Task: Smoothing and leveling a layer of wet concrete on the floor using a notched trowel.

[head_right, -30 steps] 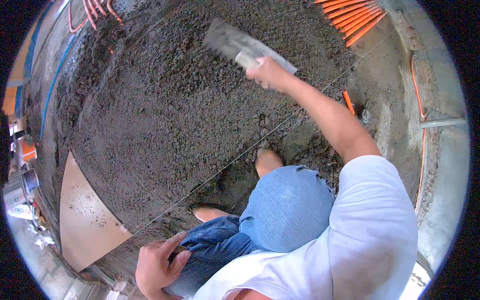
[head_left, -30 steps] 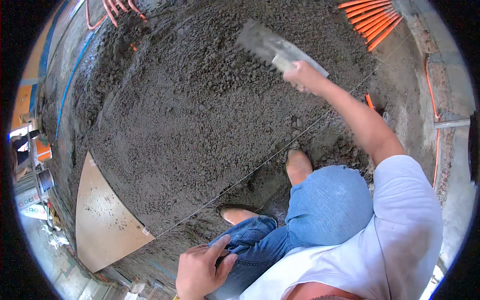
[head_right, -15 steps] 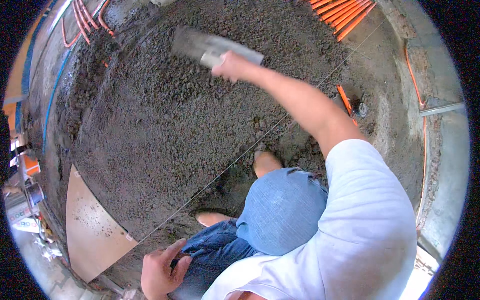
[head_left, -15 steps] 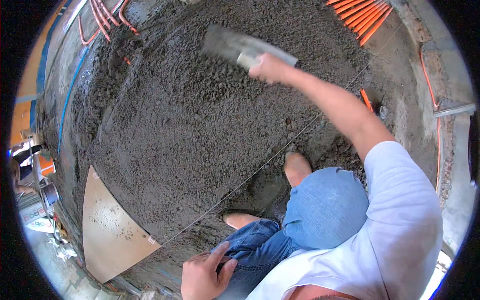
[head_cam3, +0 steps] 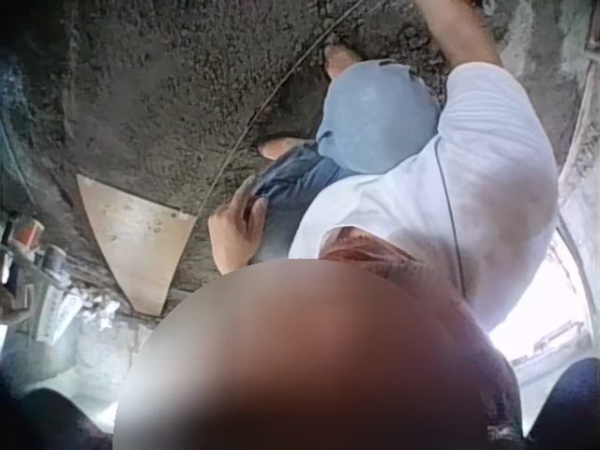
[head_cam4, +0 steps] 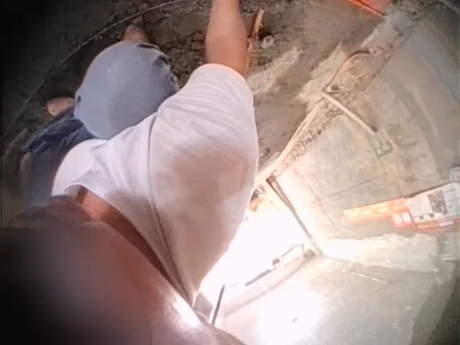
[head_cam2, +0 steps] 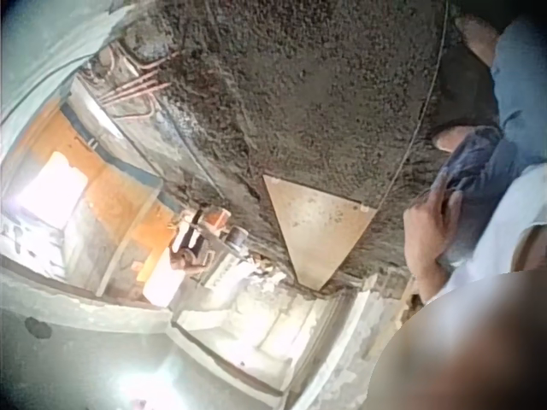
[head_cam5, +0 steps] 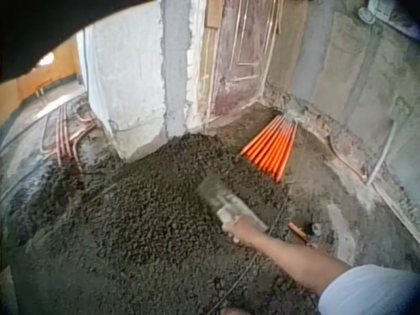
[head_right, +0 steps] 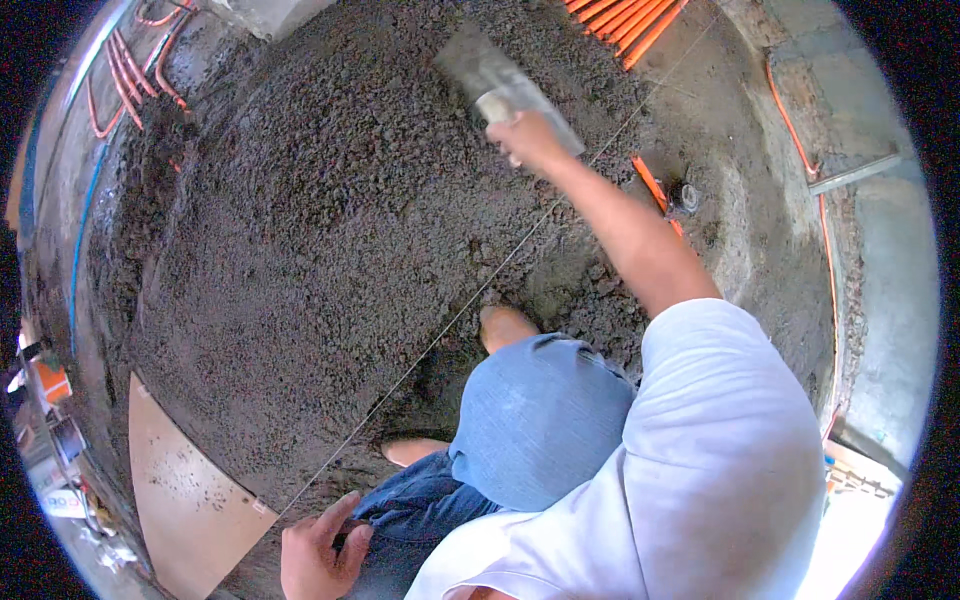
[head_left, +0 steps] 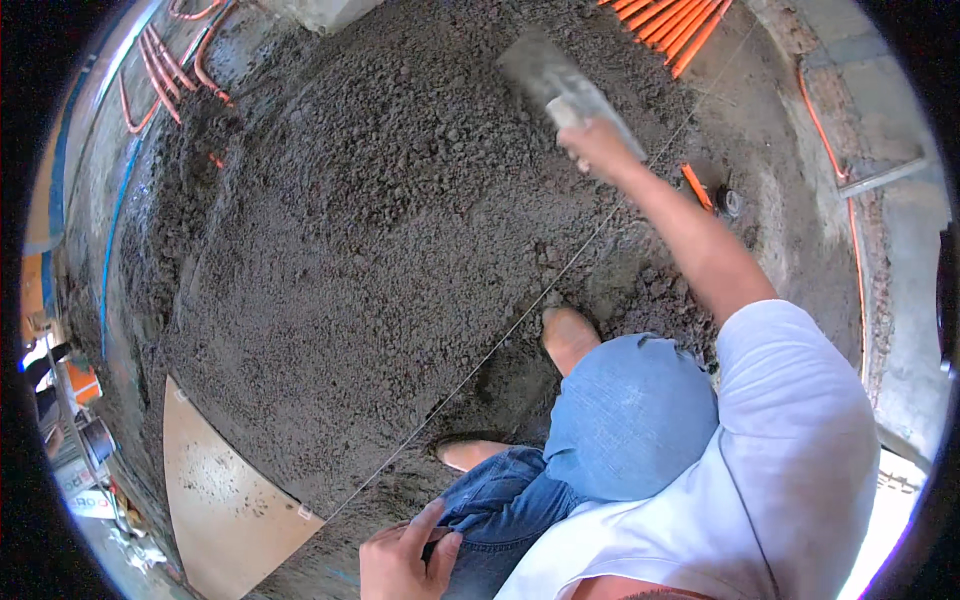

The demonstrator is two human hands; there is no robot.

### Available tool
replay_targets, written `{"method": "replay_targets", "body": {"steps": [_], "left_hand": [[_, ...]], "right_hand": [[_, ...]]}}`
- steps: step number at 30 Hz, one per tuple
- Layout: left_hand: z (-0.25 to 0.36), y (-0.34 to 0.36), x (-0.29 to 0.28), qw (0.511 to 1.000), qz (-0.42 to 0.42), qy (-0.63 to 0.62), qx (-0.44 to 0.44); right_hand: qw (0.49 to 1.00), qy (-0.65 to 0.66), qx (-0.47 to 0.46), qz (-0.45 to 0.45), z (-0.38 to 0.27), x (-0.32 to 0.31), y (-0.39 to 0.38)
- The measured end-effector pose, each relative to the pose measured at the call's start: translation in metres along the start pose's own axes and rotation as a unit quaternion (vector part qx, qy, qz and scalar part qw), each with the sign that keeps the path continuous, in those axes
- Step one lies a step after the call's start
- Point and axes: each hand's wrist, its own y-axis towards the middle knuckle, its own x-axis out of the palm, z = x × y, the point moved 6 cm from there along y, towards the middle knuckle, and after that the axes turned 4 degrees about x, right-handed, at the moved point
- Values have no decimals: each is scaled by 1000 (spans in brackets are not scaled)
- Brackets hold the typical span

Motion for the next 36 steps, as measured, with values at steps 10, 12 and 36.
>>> {"method": "replay_targets", "body": {"steps": [10,12,36], "left_hand": [[8,1,-3,1000,17,18,3],[6,1,-2,999,21,24,0],[4,-2,2,999,5,32,-21]], "right_hand": [[932,-323,-95,137,-34,27,6],[931,-334,-134,58,-41,70,0],[910,-340,-238,21,-113,92,63]]}}
